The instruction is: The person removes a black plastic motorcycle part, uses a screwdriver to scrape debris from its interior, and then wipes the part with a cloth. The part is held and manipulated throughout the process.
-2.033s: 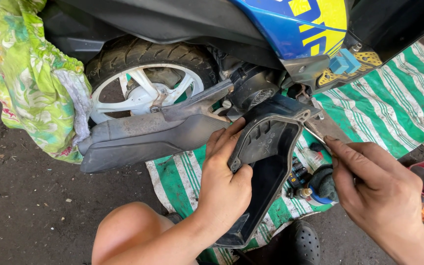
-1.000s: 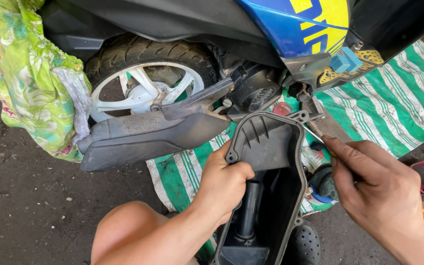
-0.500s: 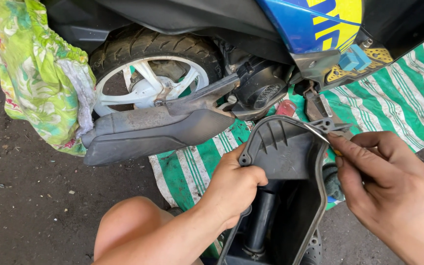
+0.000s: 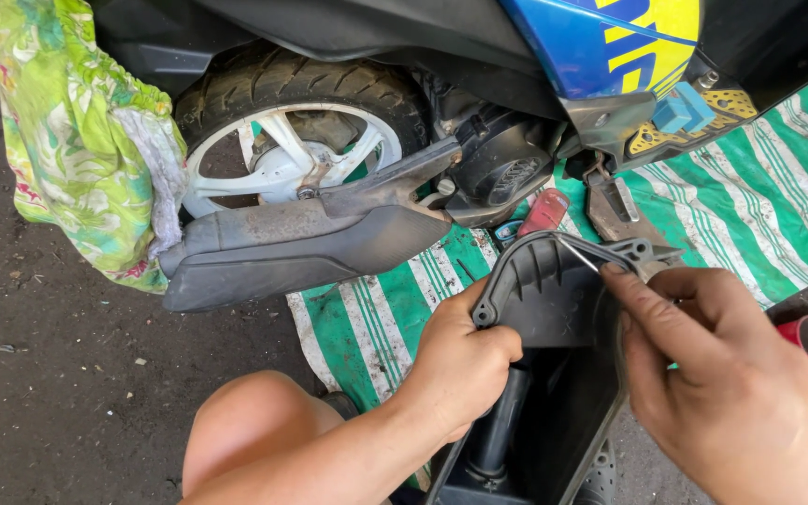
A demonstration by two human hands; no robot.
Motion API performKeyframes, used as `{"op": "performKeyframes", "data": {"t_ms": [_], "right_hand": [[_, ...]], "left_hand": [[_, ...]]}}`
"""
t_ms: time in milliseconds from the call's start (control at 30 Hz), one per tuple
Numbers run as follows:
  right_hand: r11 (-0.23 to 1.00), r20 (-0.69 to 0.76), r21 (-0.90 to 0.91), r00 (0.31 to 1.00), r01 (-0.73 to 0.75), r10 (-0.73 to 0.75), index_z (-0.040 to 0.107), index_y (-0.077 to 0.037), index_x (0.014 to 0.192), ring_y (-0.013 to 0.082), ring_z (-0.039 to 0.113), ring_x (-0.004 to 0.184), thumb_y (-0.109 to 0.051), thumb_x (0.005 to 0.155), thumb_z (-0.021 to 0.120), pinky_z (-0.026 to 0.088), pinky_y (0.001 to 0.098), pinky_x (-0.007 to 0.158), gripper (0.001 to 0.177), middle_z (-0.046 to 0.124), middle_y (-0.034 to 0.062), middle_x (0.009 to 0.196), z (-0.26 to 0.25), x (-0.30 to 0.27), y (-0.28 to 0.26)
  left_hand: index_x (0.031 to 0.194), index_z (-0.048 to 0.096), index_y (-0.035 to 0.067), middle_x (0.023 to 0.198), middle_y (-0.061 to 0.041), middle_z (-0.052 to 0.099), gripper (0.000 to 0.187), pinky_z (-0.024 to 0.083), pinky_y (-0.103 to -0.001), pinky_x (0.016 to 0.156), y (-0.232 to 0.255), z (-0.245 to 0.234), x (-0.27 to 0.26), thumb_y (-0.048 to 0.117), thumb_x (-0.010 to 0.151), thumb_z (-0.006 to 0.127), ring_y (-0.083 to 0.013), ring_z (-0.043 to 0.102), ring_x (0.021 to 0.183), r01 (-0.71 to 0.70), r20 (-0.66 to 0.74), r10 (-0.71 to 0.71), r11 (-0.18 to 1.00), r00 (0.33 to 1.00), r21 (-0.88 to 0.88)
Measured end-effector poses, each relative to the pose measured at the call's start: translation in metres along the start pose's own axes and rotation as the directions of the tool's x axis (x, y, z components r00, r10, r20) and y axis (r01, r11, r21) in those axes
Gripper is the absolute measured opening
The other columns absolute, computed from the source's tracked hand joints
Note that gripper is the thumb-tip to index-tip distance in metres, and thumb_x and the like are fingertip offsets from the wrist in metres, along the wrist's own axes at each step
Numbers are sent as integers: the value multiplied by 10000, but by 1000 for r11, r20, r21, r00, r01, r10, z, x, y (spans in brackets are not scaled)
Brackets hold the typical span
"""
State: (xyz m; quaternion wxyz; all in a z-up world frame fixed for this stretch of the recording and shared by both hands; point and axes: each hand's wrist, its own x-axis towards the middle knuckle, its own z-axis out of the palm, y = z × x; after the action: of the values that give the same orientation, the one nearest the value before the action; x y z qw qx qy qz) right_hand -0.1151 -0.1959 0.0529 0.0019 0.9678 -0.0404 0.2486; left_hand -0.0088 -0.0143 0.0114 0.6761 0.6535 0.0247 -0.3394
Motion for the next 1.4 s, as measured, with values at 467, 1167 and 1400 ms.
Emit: {"op": "performKeyframes", "data": {"t_ms": [467,1167,1400], "right_hand": [[981,117,31,974,190,-192,689,-246,1559,129,753,773,-173,973,644,598,310,541,592,667,16,1290,4,-17,-31],[515,192,752,885,-410,425,534,121,1619,322,536,721,66,1174,456,452,416,692,455,654,295,1145,-9,-5,49],[157,373,852,790,-499,486,638,58,1453,227,434,728,13,1102,573,349,348,581,360,536,154,928,10,6,54]], "left_hand": [[933,717,119,747,-20,562,267,405,-386,658,1,3,0,5,702,642,-189,468,749,-28,-52,28,1000,998,-9],[1042,750,15,929,-97,774,435,582,-445,761,-29,-26,43,-39,610,748,-290,701,816,-93,29,117,895,993,-437],[1094,763,-76,944,-240,802,525,635,-511,664,-43,-42,80,-103,576,682,-406,762,764,-18,97,106,761,990,-649]]}}
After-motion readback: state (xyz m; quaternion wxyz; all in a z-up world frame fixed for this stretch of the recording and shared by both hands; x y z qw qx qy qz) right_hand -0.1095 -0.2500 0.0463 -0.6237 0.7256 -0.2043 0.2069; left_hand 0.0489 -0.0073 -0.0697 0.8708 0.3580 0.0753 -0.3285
